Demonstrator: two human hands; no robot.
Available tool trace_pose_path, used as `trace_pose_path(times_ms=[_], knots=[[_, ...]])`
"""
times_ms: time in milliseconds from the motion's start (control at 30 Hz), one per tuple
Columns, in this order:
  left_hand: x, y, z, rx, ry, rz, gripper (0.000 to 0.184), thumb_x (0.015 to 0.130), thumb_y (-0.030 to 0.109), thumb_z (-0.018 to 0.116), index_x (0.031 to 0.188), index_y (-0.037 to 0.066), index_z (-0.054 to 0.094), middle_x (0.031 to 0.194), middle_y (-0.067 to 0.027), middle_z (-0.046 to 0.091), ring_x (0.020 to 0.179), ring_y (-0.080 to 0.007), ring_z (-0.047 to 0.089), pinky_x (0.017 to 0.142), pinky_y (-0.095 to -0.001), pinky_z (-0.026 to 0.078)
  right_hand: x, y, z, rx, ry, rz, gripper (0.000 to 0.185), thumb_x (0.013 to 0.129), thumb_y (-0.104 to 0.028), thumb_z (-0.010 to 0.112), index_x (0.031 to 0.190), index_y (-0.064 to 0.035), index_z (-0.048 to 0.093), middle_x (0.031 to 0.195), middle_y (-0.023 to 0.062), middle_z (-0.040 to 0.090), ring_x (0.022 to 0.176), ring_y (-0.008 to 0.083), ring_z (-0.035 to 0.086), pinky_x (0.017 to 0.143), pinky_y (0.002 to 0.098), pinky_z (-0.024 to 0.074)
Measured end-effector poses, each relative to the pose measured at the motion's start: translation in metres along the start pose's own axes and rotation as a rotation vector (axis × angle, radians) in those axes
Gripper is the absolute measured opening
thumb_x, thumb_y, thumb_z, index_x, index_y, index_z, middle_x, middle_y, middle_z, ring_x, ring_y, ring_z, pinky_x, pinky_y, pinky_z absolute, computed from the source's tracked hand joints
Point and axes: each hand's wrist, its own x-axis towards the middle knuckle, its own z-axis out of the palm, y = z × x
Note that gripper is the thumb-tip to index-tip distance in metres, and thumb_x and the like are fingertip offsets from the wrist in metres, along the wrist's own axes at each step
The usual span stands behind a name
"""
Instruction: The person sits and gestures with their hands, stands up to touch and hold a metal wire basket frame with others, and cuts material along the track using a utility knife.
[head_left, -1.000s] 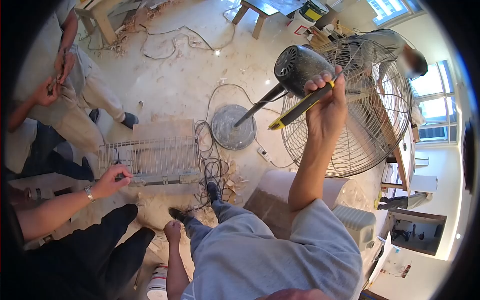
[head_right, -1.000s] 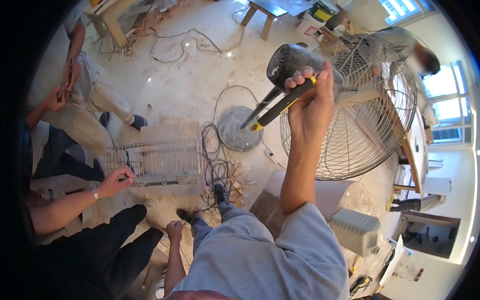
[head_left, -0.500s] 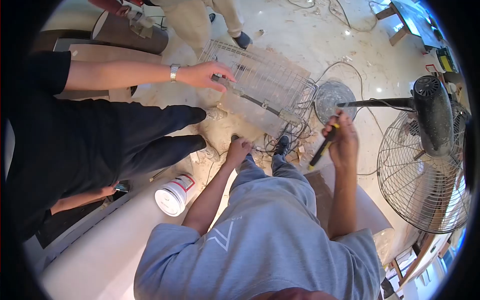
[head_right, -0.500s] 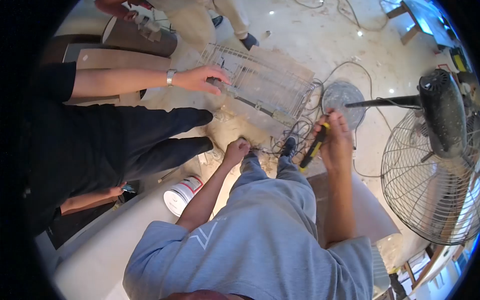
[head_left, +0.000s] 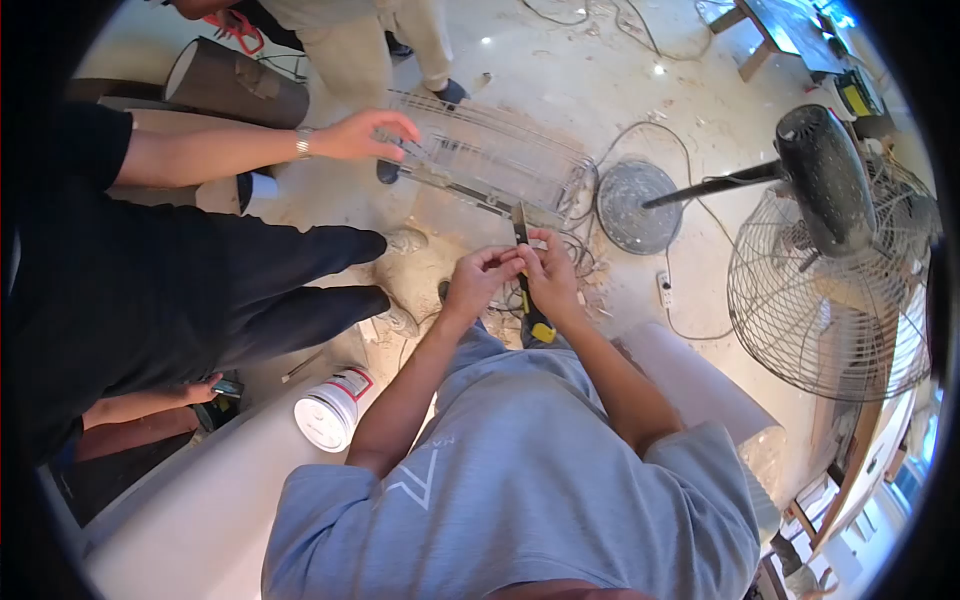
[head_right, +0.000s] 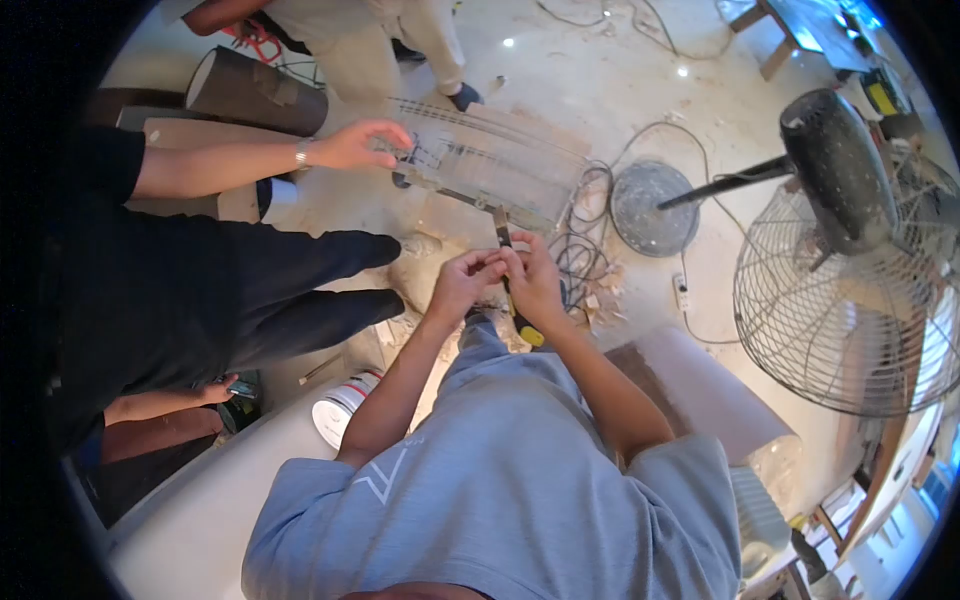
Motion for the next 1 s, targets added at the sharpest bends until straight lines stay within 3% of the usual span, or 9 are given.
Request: trace_pose_path(times_ms=[133, 233, 333, 433, 533, 667, 833, 867, 1000], knots=[[-0.003, 0.003, -0.004, 0.066, 0.029, 0.006, 0.033, 0.086, 0.017, 0.073, 0.109, -0.006, 0.066, 0.087, -0.0062, 0.068, 0.073, -0.0097, 0.061, 0.07, -0.023, 0.05, -0.009, -0.029, 0.004, -0.016, -0.001, -0.019, 0.028, 0.099, -0.01, 0.049, 0.125, -0.0023, 0.045, 0.079, 0.0111, 0.068, 0.066, 0.0133, 0.064, 0.06, 0.0279, 0.0503], [-0.007, 0.012, 0.001, 0.021, 0.052, 0.001, 0.028, 0.087, 0.017, 0.072, 0.106, -0.004, 0.067, 0.09, -0.0046, 0.067, 0.08, -0.0098, 0.061, 0.074, -0.0233, 0.048, -0.011, -0.027, 0.005, -0.016, -0.022, 0.012, 0.031, 0.099, -0.009, 0.048, 0.129, -0.0023, 0.043, 0.079, 0.0113, 0.066, 0.065, 0.0143, 0.063, 0.059, 0.0288, 0.0506], [0.0, 0.007, -0.006, 0.262, 0.06, 0.148, 0.02, 0.086, 0.015, 0.072, 0.097, -0.002, 0.07, 0.087, -0.0036, 0.067, 0.08, -0.01, 0.061, 0.074, -0.0239, 0.048, -0.015, -0.042, 0.005, -0.077, -0.044, 0.037, 0.034, 0.099, -0.009, 0.047, 0.133, -0.0027, 0.041, 0.08, 0.0123, 0.067, 0.065, 0.0153, 0.064, 0.058, 0.0296, 0.0509], [-0.004, 0.019, 0.0, 0.152, 0.084, 0.028, 0.014, 0.085, 0.013, 0.071, 0.089, -0.001, 0.071, 0.087, -0.0028, 0.066, 0.081, -0.0103, 0.061, 0.074, -0.0244, 0.047, -0.019, -0.047, 0.006, -0.147, -0.049, 0.023, 0.036, 0.099, -0.008, 0.047, 0.134, -0.0033, 0.04, 0.081, 0.0127, 0.068, 0.063, 0.0162, 0.064, 0.058, 0.0301, 0.051], [0.005, 0.008, -0.012, 0.217, 0.129, 0.132, 0.014, 0.087, 0.012, 0.069, 0.092, -0.001, 0.071, 0.085, -0.0033, 0.065, 0.079, -0.01, 0.06, 0.072, -0.0241, 0.047, -0.021, -0.047, 0.004, -0.166, -0.103, 0.06, 0.036, 0.099, -0.008, 0.046, 0.135, -0.0043, 0.04, 0.081, 0.0125, 0.069, 0.062, 0.0168, 0.064, 0.057, 0.0298, 0.0508], [0.015, 0.005, -0.026, -0.011, 0.333, 0.082, 0.012, 0.09, 0.013, 0.066, 0.087, 0.001, 0.068, 0.08, -0.0031, 0.064, 0.076, -0.0108, 0.06, 0.071, -0.0248, 0.049, -0.025, -0.037, -0.004, -0.178, -0.18, 0.121, 0.035, 0.099, -0.009, 0.045, 0.134, -0.0039, 0.04, 0.081, 0.012, 0.07, 0.062, 0.0163, 0.063, 0.057, 0.0291, 0.0504], [0.025, -0.01, -0.077, -0.139, 0.399, 0.057, 0.02, 0.092, 0.021, 0.064, 0.084, 0.003, 0.066, 0.078, -0.0047, 0.065, 0.068, -0.0107, 0.059, 0.065, -0.0233, 0.048, -0.035, -0.001, -0.016, 0.015, -0.124, 0.201, 0.034, 0.101, -0.014, 0.044, 0.133, -0.0025, 0.041, 0.08, 0.0105, 0.069, 0.063, 0.0141, 0.062, 0.057, 0.0289, 0.05], [0.023, -0.016, -0.08, 0.07, 0.301, -0.017, 0.023, 0.094, 0.023, 0.062, 0.099, 0.001, 0.065, 0.085, -0.0066, 0.066, 0.076, -0.012, 0.062, 0.067, -0.0235, 0.05, -0.035, 0.006, -0.018, 0.084, -0.104, 0.225, 0.034, 0.101, -0.015, 0.044, 0.133, -0.0023, 0.04, 0.08, 0.0102, 0.068, 0.062, 0.0137, 0.061, 0.057, 0.0287, 0.05], [-0.007, -0.024, -0.031, 0.103, -0.116, -0.212, 0.042, 0.096, 0.026, 0.059, 0.13, 0.003, 0.048, 0.104, -0.006, 0.064, 0.096, -0.0135, 0.063, 0.076, -0.0264, 0.051, -0.031, 0.012, -0.018, 0.339, 0.023, 0.333, 0.033, 0.102, -0.021, 0.044, 0.128, 0.0004, 0.045, 0.084, 0.0107, 0.067, 0.064, 0.0134, 0.061, 0.064, 0.0258, 0.0503]])
